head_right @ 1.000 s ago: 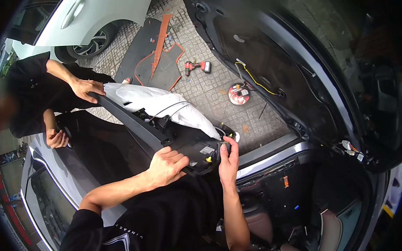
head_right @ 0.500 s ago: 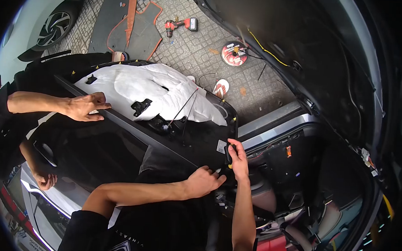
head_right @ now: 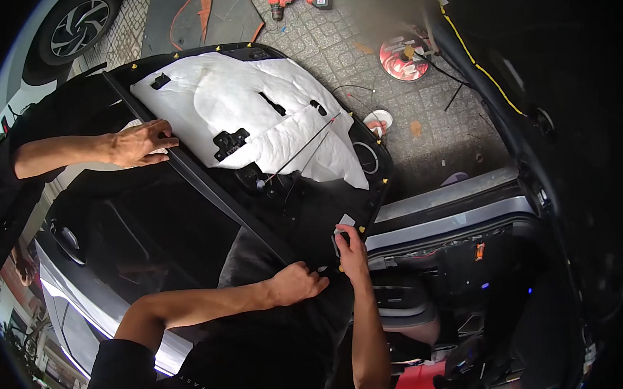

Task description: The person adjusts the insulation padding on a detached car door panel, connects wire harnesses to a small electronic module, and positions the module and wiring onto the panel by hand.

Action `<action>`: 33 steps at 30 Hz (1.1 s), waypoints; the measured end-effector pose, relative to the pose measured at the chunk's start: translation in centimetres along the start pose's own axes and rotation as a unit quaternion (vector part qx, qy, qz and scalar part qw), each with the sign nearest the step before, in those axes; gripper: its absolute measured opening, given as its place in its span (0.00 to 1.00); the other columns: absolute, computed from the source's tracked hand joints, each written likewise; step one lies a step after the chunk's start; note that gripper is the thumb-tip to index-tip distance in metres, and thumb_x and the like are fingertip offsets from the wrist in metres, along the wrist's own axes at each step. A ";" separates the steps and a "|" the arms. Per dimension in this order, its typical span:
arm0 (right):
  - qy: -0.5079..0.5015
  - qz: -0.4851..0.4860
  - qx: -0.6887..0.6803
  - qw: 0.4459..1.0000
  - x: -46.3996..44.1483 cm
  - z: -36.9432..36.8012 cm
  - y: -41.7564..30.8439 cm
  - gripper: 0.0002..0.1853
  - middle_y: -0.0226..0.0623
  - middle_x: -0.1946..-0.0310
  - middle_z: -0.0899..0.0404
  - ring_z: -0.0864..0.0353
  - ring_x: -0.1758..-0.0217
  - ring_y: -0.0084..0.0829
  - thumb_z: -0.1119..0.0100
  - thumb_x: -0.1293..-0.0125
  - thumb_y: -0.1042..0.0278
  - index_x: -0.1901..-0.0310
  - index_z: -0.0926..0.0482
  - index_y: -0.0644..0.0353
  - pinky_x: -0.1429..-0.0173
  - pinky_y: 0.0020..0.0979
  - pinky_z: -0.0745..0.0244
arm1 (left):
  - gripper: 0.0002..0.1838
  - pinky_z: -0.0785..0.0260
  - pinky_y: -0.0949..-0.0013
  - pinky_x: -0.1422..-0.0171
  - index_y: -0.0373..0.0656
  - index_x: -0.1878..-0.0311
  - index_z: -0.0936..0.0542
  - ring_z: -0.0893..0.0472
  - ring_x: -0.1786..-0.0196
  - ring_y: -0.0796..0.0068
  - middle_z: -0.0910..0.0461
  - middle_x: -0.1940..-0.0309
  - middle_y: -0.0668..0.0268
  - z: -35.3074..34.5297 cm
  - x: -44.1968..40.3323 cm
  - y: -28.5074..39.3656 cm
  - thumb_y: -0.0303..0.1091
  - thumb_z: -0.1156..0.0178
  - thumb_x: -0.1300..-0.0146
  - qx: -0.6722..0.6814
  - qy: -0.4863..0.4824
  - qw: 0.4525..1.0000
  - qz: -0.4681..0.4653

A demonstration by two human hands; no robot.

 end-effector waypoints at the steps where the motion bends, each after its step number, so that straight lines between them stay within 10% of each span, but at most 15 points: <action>1: -0.015 -0.019 0.012 1.000 -1.0 -0.2 0.1 0.12 0.40 0.55 0.19 0.22 0.47 0.35 0.45 0.29 0.64 0.48 0.23 0.57 0.40 0.33 0.32 | 0.12 0.28 0.68 0.66 0.42 0.57 0.24 0.17 0.73 0.68 0.21 0.78 0.67 0.1 0.2 -0.4 0.34 0.39 0.44 -0.003 0.018 1.000 -0.014; 8: 0.028 0.007 -0.072 0.997 -11.3 -4.2 -0.2 0.09 0.39 0.64 0.18 0.20 0.60 0.31 0.43 0.34 0.67 0.56 0.22 0.62 0.54 0.31 0.27 | 0.23 0.25 0.62 0.59 0.38 0.51 0.25 0.16 0.66 0.58 0.19 0.72 0.61 3.7 0.3 -2.5 0.50 0.39 0.37 0.170 -0.112 0.979 -0.015; 11: 0.047 -0.028 -0.144 0.988 -13.6 -7.2 -2.1 0.12 0.42 0.65 0.19 0.21 0.61 0.32 0.50 0.33 0.65 0.59 0.22 0.66 0.54 0.32 0.28 | 0.19 0.28 0.60 0.48 0.40 0.52 0.24 0.19 0.55 0.54 0.19 0.58 0.58 8.6 -0.2 -8.1 0.44 0.37 0.37 0.285 0.102 0.952 0.047; 14: 0.066 -0.092 -0.162 0.980 -15.4 -9.4 -1.8 0.15 0.44 0.65 0.20 0.22 0.59 0.36 0.54 0.34 0.64 0.60 0.22 0.67 0.52 0.35 0.29 | 0.19 0.33 0.56 0.43 0.37 0.50 0.24 0.23 0.48 0.52 0.21 0.52 0.55 11.4 -1.1 -17.4 0.41 0.38 0.37 0.062 0.343 0.897 0.272; 17: 0.084 -0.131 -0.180 0.971 -17.5 -10.4 -2.4 0.18 0.48 0.64 0.19 0.22 0.56 0.42 0.53 0.35 0.59 0.62 0.20 0.67 0.50 0.38 0.30 | 0.32 0.32 0.57 0.39 0.31 0.45 0.24 0.21 0.46 0.52 0.20 0.51 0.48 9.6 -1.9 -25.8 0.51 0.34 0.42 0.158 0.208 0.856 0.446; 24: 0.000 -0.128 0.138 0.982 -20.1 -9.9 -7.7 0.25 0.47 0.63 0.16 0.17 0.60 0.45 0.36 0.45 0.46 0.64 0.18 0.65 0.55 0.44 0.27 | 0.19 0.31 0.70 0.52 0.35 0.56 0.20 0.23 0.60 0.74 0.20 0.63 0.63 6.9 -1.5 -29.0 0.41 0.32 0.42 0.361 0.059 0.836 0.410; 28: 0.021 0.002 -0.192 0.981 -18.0 -8.6 -6.9 0.13 0.32 0.71 0.21 0.25 0.69 0.24 0.30 0.45 0.63 0.67 0.21 0.64 0.62 0.27 0.29 | 0.11 0.35 0.72 0.55 0.40 0.55 0.22 0.28 0.63 0.80 0.24 0.67 0.70 7.8 -1.4 -27.1 0.36 0.38 0.34 0.523 0.175 0.761 0.342; 33: -0.050 0.103 -0.478 0.871 -7.7 -2.6 -6.5 0.09 0.36 0.65 0.20 0.27 0.70 0.19 0.40 0.35 0.71 0.56 0.25 0.62 0.67 0.21 0.33 | 0.08 0.32 0.72 0.53 0.43 0.54 0.27 0.23 0.58 0.79 0.18 0.62 0.66 9.2 -2.7 -26.8 0.26 0.41 0.34 0.476 0.084 0.832 0.272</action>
Point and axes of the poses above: each hand's wrist, its own x-axis away from the middle knuckle, its own z-axis out of the back of the hand, y = z × x, the point moved 1 cm from there along -x, towards the middle knuckle
